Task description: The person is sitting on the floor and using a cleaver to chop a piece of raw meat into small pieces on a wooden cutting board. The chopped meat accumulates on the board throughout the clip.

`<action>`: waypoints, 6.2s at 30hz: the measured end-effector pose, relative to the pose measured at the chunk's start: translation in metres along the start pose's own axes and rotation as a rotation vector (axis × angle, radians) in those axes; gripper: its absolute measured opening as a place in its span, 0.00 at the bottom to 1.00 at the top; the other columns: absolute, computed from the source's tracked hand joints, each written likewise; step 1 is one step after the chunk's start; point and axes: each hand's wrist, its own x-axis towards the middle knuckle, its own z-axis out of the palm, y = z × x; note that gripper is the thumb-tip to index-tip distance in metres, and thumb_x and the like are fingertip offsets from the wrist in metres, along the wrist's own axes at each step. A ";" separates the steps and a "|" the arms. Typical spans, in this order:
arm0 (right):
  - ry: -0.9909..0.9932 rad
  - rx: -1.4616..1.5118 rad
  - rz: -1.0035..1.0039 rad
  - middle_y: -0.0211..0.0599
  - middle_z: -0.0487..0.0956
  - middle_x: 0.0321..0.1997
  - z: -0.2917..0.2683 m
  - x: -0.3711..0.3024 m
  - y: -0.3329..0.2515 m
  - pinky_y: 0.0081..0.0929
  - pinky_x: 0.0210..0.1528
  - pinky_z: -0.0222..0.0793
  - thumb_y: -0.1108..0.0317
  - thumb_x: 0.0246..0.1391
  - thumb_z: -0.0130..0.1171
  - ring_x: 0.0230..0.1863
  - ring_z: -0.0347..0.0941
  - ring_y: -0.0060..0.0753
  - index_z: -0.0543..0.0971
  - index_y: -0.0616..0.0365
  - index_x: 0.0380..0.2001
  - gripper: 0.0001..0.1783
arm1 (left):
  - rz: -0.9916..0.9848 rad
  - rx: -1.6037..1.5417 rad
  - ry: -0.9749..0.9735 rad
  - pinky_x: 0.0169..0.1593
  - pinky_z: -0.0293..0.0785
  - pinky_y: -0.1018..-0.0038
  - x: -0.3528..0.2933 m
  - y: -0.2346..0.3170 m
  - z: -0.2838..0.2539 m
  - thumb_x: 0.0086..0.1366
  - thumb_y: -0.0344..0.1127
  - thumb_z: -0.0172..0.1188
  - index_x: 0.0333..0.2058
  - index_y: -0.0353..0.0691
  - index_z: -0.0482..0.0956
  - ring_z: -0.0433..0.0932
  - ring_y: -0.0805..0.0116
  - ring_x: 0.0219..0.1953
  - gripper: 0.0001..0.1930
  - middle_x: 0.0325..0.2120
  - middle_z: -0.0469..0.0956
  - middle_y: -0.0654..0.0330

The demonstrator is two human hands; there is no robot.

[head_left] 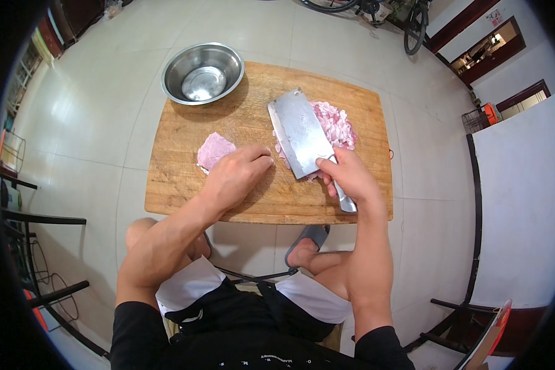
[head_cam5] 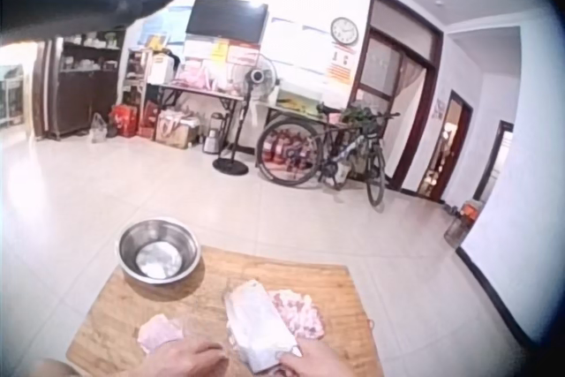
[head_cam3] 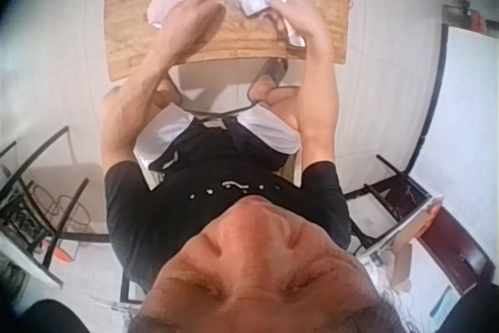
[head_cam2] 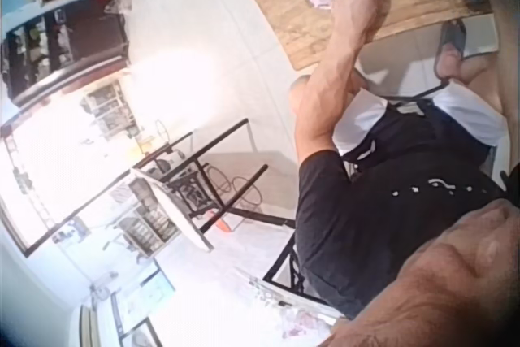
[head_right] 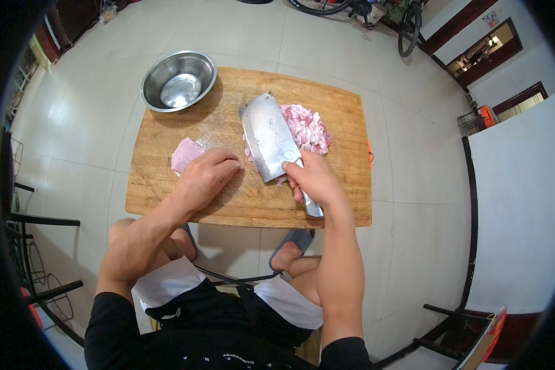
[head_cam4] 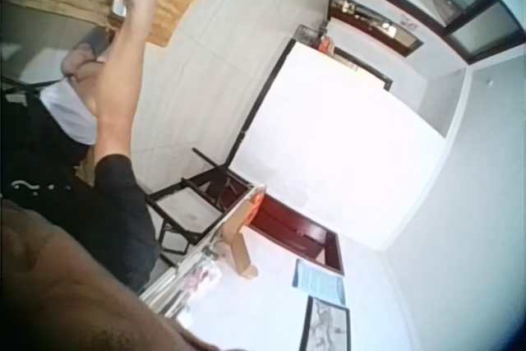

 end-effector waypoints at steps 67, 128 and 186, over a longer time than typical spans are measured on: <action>0.280 -0.781 -0.204 0.58 0.85 0.30 0.050 -0.116 -0.025 0.59 0.37 0.76 0.61 0.69 0.69 0.35 0.83 0.70 0.79 0.61 0.37 0.15 | -0.016 0.033 -0.069 0.52 0.85 0.57 -0.002 0.003 -0.007 0.69 0.29 0.63 0.45 0.36 0.86 0.86 0.49 0.49 0.09 0.44 0.83 0.52; 0.148 -0.848 -0.279 0.62 0.86 0.36 0.072 -0.058 -0.043 0.62 0.44 0.80 0.62 0.75 0.58 0.41 0.85 0.70 0.79 0.65 0.42 0.14 | -0.020 0.017 -0.096 0.52 0.86 0.58 -0.004 -0.001 -0.007 0.69 0.29 0.68 0.44 0.37 0.88 0.87 0.47 0.47 0.07 0.47 0.87 0.53; 0.189 -0.805 -0.330 0.61 0.85 0.31 0.075 -0.056 -0.027 0.63 0.41 0.79 0.62 0.74 0.62 0.36 0.84 0.72 0.79 0.65 0.40 0.15 | -0.005 0.031 -0.124 0.51 0.85 0.57 -0.007 -0.003 -0.011 0.70 0.29 0.66 0.42 0.37 0.86 0.86 0.49 0.48 0.05 0.45 0.84 0.54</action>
